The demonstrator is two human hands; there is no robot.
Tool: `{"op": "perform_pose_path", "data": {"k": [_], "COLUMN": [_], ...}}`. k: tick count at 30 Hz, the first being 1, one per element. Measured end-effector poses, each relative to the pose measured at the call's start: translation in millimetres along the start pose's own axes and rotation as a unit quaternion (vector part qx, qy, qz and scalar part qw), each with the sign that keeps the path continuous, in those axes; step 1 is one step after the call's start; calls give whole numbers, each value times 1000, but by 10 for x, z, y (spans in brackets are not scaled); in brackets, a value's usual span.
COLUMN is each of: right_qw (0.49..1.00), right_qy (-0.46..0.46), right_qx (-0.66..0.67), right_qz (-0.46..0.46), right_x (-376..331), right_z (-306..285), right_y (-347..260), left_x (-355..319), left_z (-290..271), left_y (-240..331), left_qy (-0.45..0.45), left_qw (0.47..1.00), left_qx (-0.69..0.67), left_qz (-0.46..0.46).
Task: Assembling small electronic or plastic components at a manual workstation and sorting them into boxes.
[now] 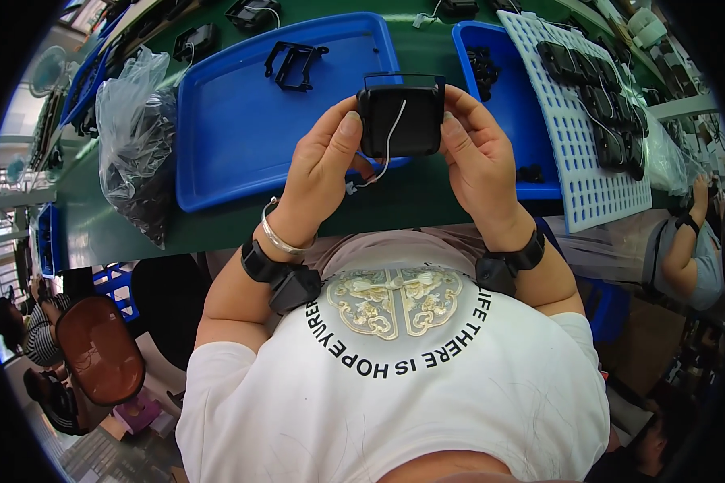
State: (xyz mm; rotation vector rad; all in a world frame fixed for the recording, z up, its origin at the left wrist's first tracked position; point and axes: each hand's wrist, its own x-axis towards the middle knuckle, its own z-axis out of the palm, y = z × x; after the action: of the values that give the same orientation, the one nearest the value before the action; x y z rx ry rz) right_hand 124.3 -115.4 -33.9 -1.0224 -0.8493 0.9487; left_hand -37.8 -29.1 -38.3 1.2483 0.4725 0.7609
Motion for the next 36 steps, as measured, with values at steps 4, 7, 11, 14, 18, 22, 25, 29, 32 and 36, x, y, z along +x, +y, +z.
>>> {"op": "perform_pose_path", "data": {"k": [4, 7, 11, 14, 18, 22, 25, 29, 32, 36], "right_qw": [999, 998, 1000, 1000, 998, 998, 999, 997, 996, 996], "right_qy": [-30, -34, -7, 0, 0, -28, -18, -11, -23, -30], "right_qx": [-35, -46, -12, 27, 29, 1, -5, 20, 51, 29], "right_qz": [14, 17, 4, 3, 47, 61, 41, 73, 66, 76], "right_x": [-16, -31, -39, -33, -18, -38, -65, -61, -43, -24], "right_z": [38, 62, 93, 89, 49, 32, 18, -43, -14, 31], "right_y": [51, 111, 190, 208, 188, 108, 133, 130, 102, 24], "left_x": [-19, -30, -46, -55, -47, -37, -59, -62, -50, -15], "left_z": [93, 137, 181, 189, 128, 92, 83, 87, 76, 23], "left_y": [48, 70, 49, 9, -2, 24, 16, 86, 57, 114], "left_qy": [50, 72, 82, 90, 77, 51, 34, -3, 4, 5], "left_qw": [997, 991, 980, 975, 981, 997, 995, 982, 988, 997], "left_qx": [60, 110, 166, 176, 163, 57, 92, 177, 138, 76], "left_qz": [19, 37, 75, 100, 69, 28, 27, 65, 65, 18]}}
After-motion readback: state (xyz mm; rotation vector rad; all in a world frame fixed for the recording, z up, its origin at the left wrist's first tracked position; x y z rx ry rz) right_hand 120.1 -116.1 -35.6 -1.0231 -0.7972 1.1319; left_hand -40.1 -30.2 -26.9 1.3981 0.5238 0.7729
